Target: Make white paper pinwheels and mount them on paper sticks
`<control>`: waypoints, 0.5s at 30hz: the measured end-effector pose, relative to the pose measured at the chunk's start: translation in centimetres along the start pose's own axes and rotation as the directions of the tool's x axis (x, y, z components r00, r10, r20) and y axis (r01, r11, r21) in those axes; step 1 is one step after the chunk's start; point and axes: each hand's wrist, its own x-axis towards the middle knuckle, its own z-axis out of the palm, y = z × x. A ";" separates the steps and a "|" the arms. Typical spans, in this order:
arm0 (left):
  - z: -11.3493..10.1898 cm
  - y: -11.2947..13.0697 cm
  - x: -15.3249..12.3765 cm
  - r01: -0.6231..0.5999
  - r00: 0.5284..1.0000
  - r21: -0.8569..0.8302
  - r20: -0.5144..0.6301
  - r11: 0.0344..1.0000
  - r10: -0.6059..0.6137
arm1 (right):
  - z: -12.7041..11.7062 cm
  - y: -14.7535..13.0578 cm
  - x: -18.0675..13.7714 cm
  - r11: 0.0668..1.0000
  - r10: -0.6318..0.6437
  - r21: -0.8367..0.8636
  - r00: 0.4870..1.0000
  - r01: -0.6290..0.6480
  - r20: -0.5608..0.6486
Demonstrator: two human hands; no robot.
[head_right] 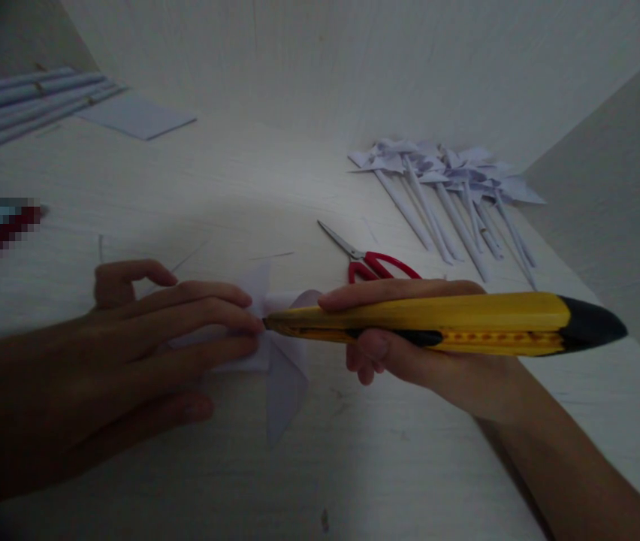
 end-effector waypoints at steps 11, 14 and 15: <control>-0.1 -0.3 0.5 -0.065 0.998 -0.006 -0.007 0.998 0.065 | 0.0 0.0 0.1 0.998 0.002 -0.056 1.000 -0.003 -0.007; -0.3 -0.1 0.8 -0.085 0.996 -0.002 -0.013 0.996 0.085 | -0.2 0.1 0.1 0.999 -0.016 -0.050 1.000 0.017 0.022; -0.3 -0.1 0.9 -0.083 0.997 -0.008 -0.005 0.997 0.083 | -0.2 0.1 0.1 0.999 -0.008 -0.049 1.000 0.009 0.027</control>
